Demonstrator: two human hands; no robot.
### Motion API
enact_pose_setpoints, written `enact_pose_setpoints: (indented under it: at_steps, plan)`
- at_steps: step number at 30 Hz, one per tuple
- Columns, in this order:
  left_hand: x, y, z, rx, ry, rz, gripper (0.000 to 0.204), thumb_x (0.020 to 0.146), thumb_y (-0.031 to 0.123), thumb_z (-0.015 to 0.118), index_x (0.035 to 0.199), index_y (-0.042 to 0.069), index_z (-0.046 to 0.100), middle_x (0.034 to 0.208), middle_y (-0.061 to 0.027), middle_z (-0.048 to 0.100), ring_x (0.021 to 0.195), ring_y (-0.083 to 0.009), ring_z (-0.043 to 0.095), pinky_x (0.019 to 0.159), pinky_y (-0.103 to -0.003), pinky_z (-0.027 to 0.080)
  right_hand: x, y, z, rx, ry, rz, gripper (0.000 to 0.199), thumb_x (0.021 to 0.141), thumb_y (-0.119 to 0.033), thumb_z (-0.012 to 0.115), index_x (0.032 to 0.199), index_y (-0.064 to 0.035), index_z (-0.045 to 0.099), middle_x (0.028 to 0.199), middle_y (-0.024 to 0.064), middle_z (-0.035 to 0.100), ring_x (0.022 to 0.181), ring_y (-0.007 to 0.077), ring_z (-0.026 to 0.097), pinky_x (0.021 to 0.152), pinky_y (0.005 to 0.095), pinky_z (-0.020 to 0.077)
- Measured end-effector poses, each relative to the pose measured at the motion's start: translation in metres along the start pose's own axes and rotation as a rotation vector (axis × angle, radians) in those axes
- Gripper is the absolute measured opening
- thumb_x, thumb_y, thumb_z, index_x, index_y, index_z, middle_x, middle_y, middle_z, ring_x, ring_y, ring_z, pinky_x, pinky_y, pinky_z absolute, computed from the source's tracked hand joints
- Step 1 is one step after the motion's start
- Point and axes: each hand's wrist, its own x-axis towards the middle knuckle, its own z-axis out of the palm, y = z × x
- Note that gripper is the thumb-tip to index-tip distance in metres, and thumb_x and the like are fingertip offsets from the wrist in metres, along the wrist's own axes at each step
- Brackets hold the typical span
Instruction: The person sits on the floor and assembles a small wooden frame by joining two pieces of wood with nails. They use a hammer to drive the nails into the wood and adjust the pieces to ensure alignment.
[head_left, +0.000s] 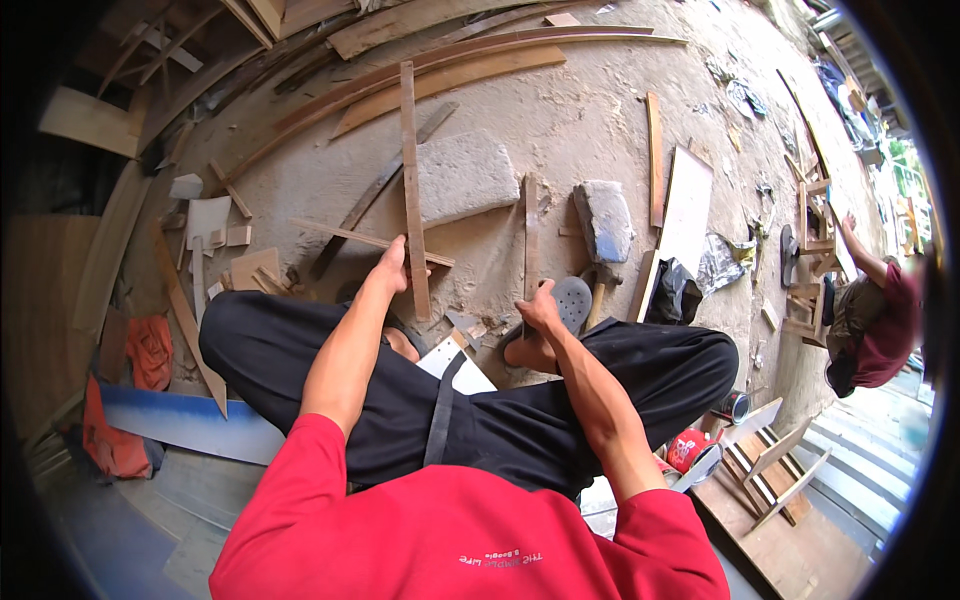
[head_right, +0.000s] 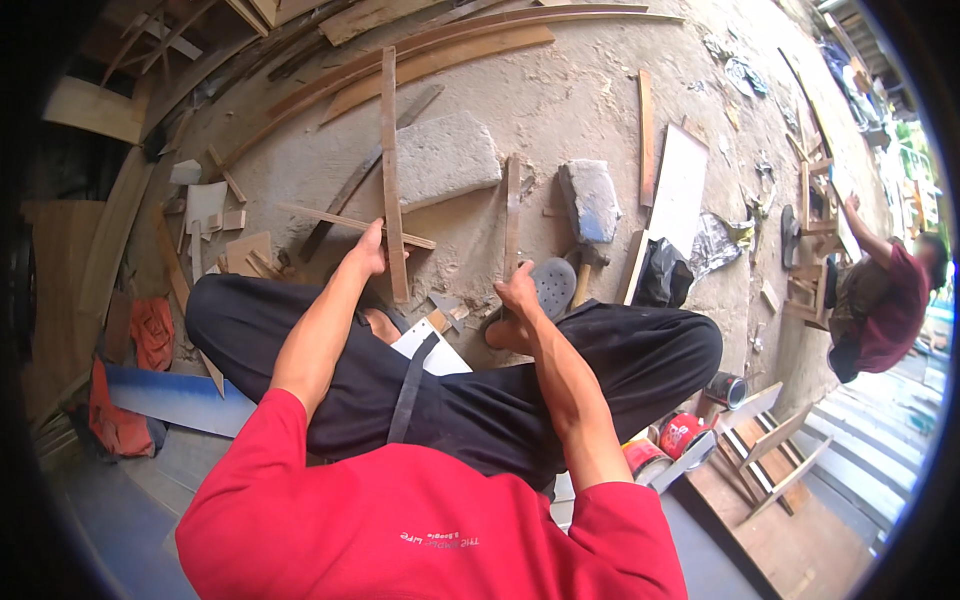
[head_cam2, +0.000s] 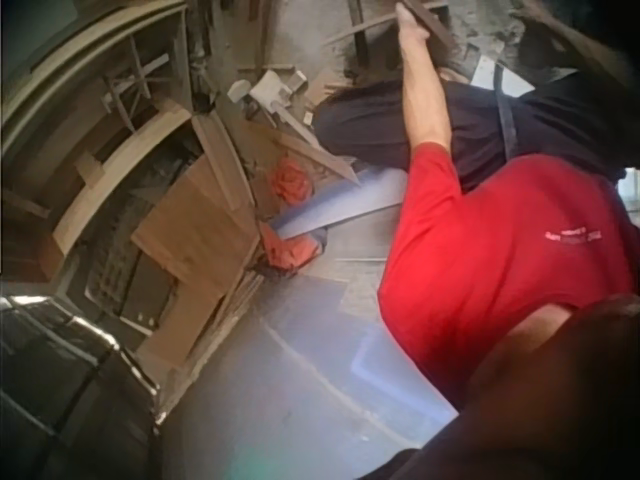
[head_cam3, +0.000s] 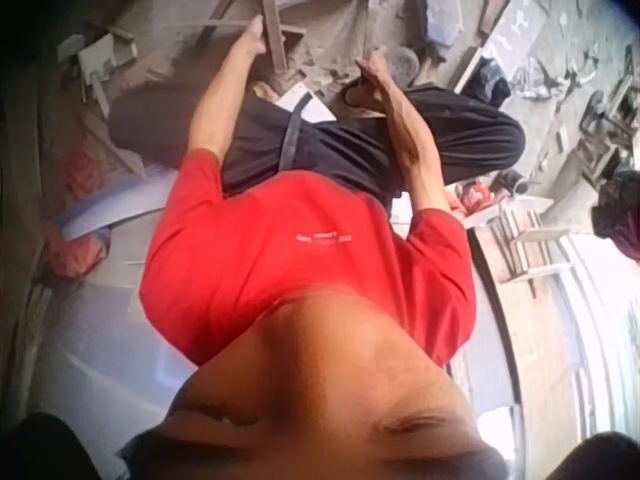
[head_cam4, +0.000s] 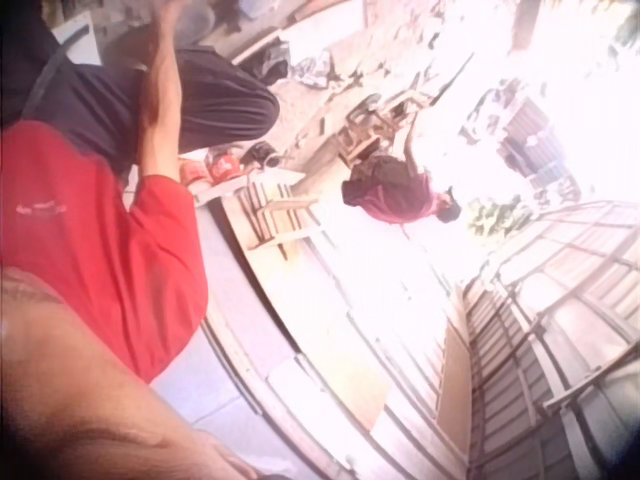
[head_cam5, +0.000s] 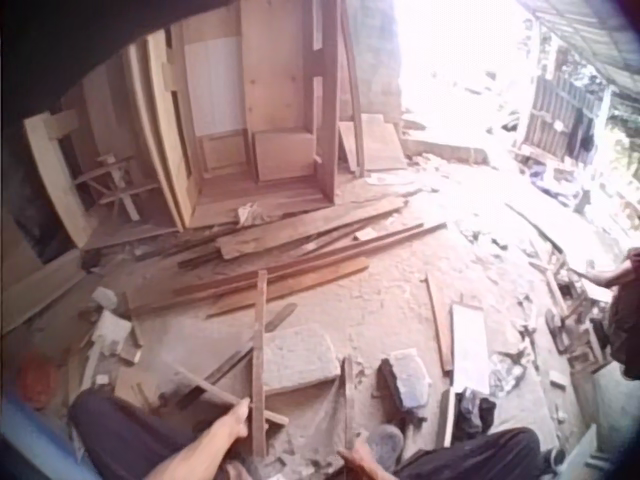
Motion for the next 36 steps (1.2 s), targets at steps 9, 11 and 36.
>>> enact_pose_setpoints:
  at_steps: [9, 11, 36]
  plan:
    - [0.013, 0.001, 0.003, 0.030, 0.148, 0.051, 0.053, 0.099, 0.046, 0.027, 0.119, 0.004, 0.053, 0.098, -0.0181, 0.064, 0.079, -0.0350, 0.066, 0.061, -0.046, 0.058, 0.000, -0.004, -0.012, 0.034, 0.060, 0.051, 0.070, 0.082, -0.037, 0.069, 0.126, 0.0049, 0.036, 0.104, 0.0349, 0.062, 0.102, 0.0474, 0.060, 0.090, 0.0465, 0.0473]
    - [0.014, 0.005, 0.008, 0.004, 0.115, 0.139, 0.050, 0.098, 0.042, 0.028, 0.117, 0.004, 0.054, 0.100, -0.0170, 0.063, 0.081, -0.0345, 0.065, 0.062, -0.047, 0.058, 0.009, 0.007, -0.010, -0.014, 0.055, 0.068, 0.066, 0.083, -0.038, 0.070, 0.122, 0.0050, 0.039, 0.098, 0.0318, 0.064, 0.095, 0.0439, 0.065, 0.084, 0.0452, 0.0505]
    - [-0.019, 0.049, 0.038, -0.480, 0.071, 0.342, 0.049, 0.099, 0.038, 0.028, 0.107, -0.002, 0.054, 0.102, -0.0177, 0.063, 0.086, -0.0309, 0.067, 0.077, -0.040, 0.060, 0.013, -0.046, -0.004, 0.387, 0.181, 0.223, 0.048, 0.089, -0.043, 0.065, 0.099, 0.0020, 0.051, 0.067, 0.0102, 0.060, 0.048, 0.0202, 0.060, 0.043, 0.0340, 0.0496]
